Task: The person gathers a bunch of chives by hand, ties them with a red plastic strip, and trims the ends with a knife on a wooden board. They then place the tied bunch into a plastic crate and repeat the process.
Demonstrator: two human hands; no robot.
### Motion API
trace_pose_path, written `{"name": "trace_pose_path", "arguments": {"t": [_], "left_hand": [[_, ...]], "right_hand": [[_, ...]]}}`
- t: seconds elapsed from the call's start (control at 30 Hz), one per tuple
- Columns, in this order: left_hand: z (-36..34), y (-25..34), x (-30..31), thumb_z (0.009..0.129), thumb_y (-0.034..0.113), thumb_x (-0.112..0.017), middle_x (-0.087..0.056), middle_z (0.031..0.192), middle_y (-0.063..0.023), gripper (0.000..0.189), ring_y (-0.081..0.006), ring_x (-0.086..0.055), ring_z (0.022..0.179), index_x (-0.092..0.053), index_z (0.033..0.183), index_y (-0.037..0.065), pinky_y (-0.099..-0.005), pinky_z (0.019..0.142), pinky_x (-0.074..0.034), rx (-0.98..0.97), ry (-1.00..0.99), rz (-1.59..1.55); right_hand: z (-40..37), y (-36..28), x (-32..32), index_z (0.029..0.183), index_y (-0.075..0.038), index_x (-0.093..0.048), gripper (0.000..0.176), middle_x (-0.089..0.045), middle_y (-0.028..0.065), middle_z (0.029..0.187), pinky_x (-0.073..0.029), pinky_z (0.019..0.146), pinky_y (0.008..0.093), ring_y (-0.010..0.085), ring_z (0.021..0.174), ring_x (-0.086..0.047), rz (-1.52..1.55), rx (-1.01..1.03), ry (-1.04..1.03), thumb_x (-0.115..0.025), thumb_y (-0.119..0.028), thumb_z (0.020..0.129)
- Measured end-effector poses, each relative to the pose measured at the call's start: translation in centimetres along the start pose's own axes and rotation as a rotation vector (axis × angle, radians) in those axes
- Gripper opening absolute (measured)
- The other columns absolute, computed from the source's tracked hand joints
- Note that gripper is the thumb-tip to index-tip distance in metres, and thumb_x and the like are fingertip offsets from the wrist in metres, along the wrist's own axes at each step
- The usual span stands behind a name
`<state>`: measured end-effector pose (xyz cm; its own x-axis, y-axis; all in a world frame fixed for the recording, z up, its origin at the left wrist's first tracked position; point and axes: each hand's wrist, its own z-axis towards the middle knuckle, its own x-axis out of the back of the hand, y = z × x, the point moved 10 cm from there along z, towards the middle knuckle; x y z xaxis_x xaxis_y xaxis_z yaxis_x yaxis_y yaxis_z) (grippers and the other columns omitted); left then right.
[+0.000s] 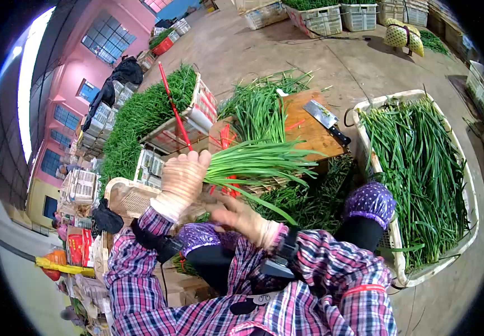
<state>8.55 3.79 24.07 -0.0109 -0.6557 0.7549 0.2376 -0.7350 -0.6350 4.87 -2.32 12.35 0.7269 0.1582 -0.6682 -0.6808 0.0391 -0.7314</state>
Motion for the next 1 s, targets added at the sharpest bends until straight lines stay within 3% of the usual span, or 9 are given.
{"name": "trace_pose_path", "arguments": {"t": [0.2,0.3,0.37,0.53,0.7,0.8,0.87,0.97,1.0], "left_hand": [[0.5,4.5,1.8,0.078,0.018,-0.056,-0.051,0.071,-0.0024,0.023,-0.0180,-0.057,0.064,-0.052,0.099,0.011,-0.0334,0.049,-0.044,-0.086,0.039,0.102],[-1.4,7.4,2.8,0.078,0.017,-0.054,-0.049,0.068,-0.0018,0.019,-0.0179,-0.055,0.059,-0.052,0.096,0.010,-0.0332,0.046,-0.043,-0.085,0.127,0.034],[-2.3,9.5,2.3,0.079,0.017,-0.053,-0.049,0.067,-0.0022,0.021,-0.0171,-0.055,0.058,-0.051,0.098,0.009,-0.0326,0.046,-0.044,-0.078,0.145,-0.115],[-3.6,11.7,-0.5,0.081,0.016,-0.051,-0.053,0.077,-0.0061,0.041,-0.0178,-0.057,0.060,-0.046,0.121,0.006,-0.0326,0.047,-0.046,0.042,0.087,-0.307],[-4.9,10.1,-1.8,0.082,0.012,-0.048,-0.054,0.083,-0.0099,0.055,-0.0238,-0.058,0.062,-0.036,0.135,0.005,-0.0392,0.052,-0.046,0.126,0.128,-0.511],[-6.2,7.7,-4.7,0.079,0.011,-0.054,-0.056,0.082,-0.0104,0.055,-0.0257,-0.059,0.064,-0.039,0.132,0.004,-0.0400,0.051,-0.045,0.197,0.054,-0.620],[-8.9,6.0,-8.3,0.081,0.008,-0.051,-0.058,0.076,-0.0102,0.033,-0.0268,-0.061,0.064,-0.053,0.114,0.005,-0.0370,0.052,-0.049,0.276,0.033,-0.547],[-12.2,4.7,-13.3,0.084,0.015,-0.051,-0.062,0.089,-0.0149,0.030,-0.0300,-0.063,0.077,-0.055,0.112,0.009,-0.0401,0.061,-0.052,0.358,-0.386,-0.645],[-12.4,4.0,-13.2,0.084,0.017,-0.052,-0.062,0.093,-0.0158,0.032,-0.0314,-0.062,0.081,-0.054,0.115,0.010,-0.0405,0.065,-0.051,0.389,-0.320,-0.730]], "right_hand": [[1.0,-4.9,2.6,0.133,-0.006,-0.038,0.079,-0.051,0.0152,0.127,-0.044,0.096,0.0503,0.0303,0.113,-0.053,0.765,0.356,0.215,-0.050,-0.065,0.082],[-1.7,-3.0,8.2,0.118,-0.004,-0.048,0.064,-0.057,0.0150,0.116,-0.043,0.096,0.0492,0.0314,0.110,-0.053,0.962,0.426,0.279,-0.054,-0.058,0.084],[-3.0,-1.4,12.1,0.104,-0.003,-0.053,0.049,-0.061,0.0114,0.102,-0.047,0.089,0.0472,0.0276,0.099,-0.058,1.001,0.436,0.577,-0.061,-0.047,0.085],[-5.8,-4.1,14.3,0.104,-0.010,-0.055,0.023,-0.057,0.0029,0.078,-0.047,0.072,0.0393,0.0205,0.075,-0.056,0.712,0.508,0.651,-0.063,-0.013,0.082],[-4.6,-6.3,13.5,0.114,-0.011,-0.051,0.030,-0.057,0.0043,0.081,-0.049,0.077,0.0423,0.0213,0.075,-0.057,0.481,0.410,0.692,-0.060,-0.014,0.086],[-3.3,-8.5,14.6,0.114,-0.011,-0.051,0.031,-0.057,0.0034,0.082,-0.049,0.077,0.0412,0.0197,0.072,-0.057,0.430,0.452,0.699,-0.060,-0.014,0.085],[-4.0,-11.4,17.0,0.111,-0.009,-0.052,0.027,-0.056,0.0024,0.082,-0.050,0.076,0.0386,0.0172,0.071,-0.057,0.386,0.556,0.653,-0.060,-0.013,0.085],[-4.6,-14.0,18.1,0.109,-0.006,-0.054,0.026,-0.056,0.0023,0.083,-0.050,0.076,0.0360,0.0155,0.071,-0.057,0.444,0.609,0.650,-0.060,-0.014,0.085],[-4.3,-14.6,17.4,0.111,-0.004,-0.053,0.030,-0.056,0.0026,0.085,-0.050,0.076,0.0349,0.0153,0.073,-0.057,0.404,0.614,0.591,-0.062,-0.015,0.085]]}}
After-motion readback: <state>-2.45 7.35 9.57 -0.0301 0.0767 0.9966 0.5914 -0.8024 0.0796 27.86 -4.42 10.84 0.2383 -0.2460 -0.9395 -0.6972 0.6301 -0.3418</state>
